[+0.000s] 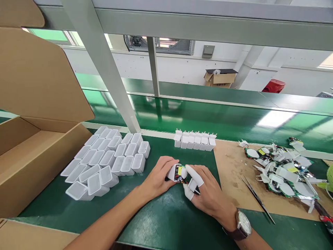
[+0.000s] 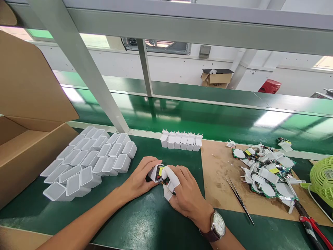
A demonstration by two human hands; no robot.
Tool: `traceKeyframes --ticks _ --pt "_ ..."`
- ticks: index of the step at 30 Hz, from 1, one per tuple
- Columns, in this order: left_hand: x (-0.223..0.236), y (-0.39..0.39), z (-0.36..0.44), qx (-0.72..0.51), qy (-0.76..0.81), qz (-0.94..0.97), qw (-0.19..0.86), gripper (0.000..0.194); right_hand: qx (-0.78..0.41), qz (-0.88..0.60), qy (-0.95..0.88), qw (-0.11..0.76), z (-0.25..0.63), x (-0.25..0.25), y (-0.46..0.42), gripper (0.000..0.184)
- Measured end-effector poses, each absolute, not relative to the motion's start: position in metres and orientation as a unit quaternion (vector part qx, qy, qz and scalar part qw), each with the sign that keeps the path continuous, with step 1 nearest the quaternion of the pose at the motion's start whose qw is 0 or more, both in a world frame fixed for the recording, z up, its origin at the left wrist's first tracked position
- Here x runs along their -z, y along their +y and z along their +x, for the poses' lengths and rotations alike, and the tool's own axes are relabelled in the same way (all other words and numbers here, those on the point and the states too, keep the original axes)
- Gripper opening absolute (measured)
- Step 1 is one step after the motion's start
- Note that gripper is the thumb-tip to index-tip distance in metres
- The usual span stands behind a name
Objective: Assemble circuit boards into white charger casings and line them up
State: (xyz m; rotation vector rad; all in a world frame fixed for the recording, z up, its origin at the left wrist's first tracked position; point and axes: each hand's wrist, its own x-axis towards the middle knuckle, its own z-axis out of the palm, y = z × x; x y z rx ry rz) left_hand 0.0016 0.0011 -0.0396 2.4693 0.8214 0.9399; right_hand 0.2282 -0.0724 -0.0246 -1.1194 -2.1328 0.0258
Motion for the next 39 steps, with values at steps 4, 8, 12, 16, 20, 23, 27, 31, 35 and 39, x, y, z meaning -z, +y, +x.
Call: traceKeyframes --ticks 4,8,12,16,20,23,27,31,35,39 --pt "0.0411 0.0019 0.0016 -0.330 0.292 0.878 0.189 0.057 -0.009 -0.430 -0.827 0.362 0.2289 0.0258 -0.0719 0.080" --pt "0.0421 0.0022 0.0019 -0.329 0.285 0.880 0.191 0.058 -0.008 -0.430 -0.828 0.360 0.2288 0.0245 -0.0716 0.079" --pt "0.0414 0.0021 0.0025 -0.327 0.285 0.880 0.193 0.059 -0.002 -0.430 -0.826 0.365 0.2282 0.0218 -0.0713 0.078" --pt "0.0409 0.0023 0.0031 -0.329 0.283 0.880 0.191 0.059 -0.010 -0.430 -0.826 0.365 0.2286 0.0215 -0.0707 0.077" --pt "0.0409 0.0022 0.0032 -0.326 0.283 0.881 0.195 0.060 -0.022 -0.433 -0.825 0.363 0.2299 0.0208 -0.0702 0.076" --pt "0.0410 0.0023 0.0031 -0.325 0.283 0.881 0.197 0.060 -0.016 -0.433 -0.823 0.366 0.2307 0.0192 -0.0703 0.075" --pt "0.0423 0.0032 0.0036 -0.327 0.287 0.878 0.199 0.060 -0.011 -0.432 -0.825 0.365 0.2308 0.0211 -0.0708 0.075" --pt "0.0419 0.0027 0.0060 -0.334 0.281 0.878 0.195 0.060 -0.020 -0.439 -0.826 0.354 0.2290 0.0268 -0.0692 0.072" --pt "0.0377 0.0001 0.0071 -0.298 0.290 0.872 0.260 0.069 -0.068 -0.412 -0.824 0.384 0.2305 0.0244 -0.0673 0.065" --pt "0.0378 0.0004 0.0055 -0.275 0.283 0.803 0.447 0.061 -0.170 -0.425 -0.768 0.448 0.2371 0.0209 -0.0662 0.040"
